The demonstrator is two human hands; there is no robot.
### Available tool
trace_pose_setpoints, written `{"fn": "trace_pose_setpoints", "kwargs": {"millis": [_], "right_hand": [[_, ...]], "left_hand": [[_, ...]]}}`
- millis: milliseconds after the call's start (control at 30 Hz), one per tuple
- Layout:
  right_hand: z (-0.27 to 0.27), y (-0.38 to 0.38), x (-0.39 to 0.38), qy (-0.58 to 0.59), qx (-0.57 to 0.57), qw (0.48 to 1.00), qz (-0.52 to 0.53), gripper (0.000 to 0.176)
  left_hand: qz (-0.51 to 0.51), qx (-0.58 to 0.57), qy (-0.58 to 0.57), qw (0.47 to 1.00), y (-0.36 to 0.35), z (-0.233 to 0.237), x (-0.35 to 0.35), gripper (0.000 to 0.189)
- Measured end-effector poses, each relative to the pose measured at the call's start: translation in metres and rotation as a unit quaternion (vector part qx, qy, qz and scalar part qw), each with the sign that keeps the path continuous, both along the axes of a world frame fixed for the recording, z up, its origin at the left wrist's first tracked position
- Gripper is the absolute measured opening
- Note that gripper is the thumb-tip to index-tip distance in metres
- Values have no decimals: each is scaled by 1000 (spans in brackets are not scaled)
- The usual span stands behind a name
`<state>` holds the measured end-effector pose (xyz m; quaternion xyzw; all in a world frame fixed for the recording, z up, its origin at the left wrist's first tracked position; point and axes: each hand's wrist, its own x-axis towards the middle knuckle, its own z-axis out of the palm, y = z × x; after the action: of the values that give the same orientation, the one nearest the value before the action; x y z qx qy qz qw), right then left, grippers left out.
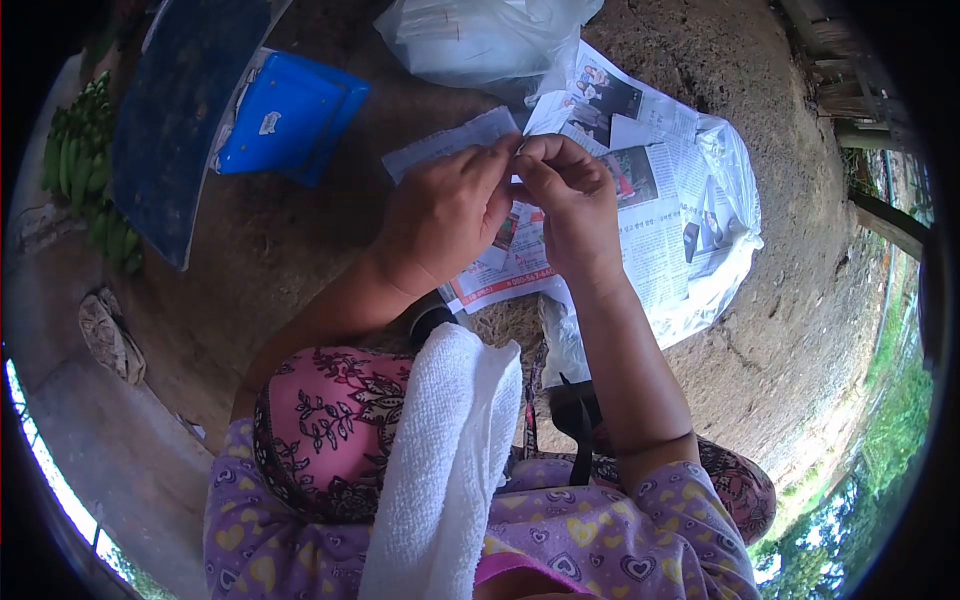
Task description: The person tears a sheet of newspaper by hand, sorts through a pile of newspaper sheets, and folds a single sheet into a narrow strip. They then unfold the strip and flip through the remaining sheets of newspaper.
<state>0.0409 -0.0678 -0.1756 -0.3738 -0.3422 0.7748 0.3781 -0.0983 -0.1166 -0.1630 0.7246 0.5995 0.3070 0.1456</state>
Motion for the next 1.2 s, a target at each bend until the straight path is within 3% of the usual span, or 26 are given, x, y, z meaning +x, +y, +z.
{"fn": "trace_pose_setpoints", "kwargs": {"millis": [633,933,1200], "right_hand": [[0,1,-2,7,-10,1000,-5,7],[-2,3,4,43,-16,999,23,4],[-11,0,2,11,8,1000,23,4]], "left_hand": [[-1,13,33,999,-2,-1,-1,39],[12,8,-119,993,1,-2,-4,31],[46,-99,-171,979,-1,6,-5,28]]}}
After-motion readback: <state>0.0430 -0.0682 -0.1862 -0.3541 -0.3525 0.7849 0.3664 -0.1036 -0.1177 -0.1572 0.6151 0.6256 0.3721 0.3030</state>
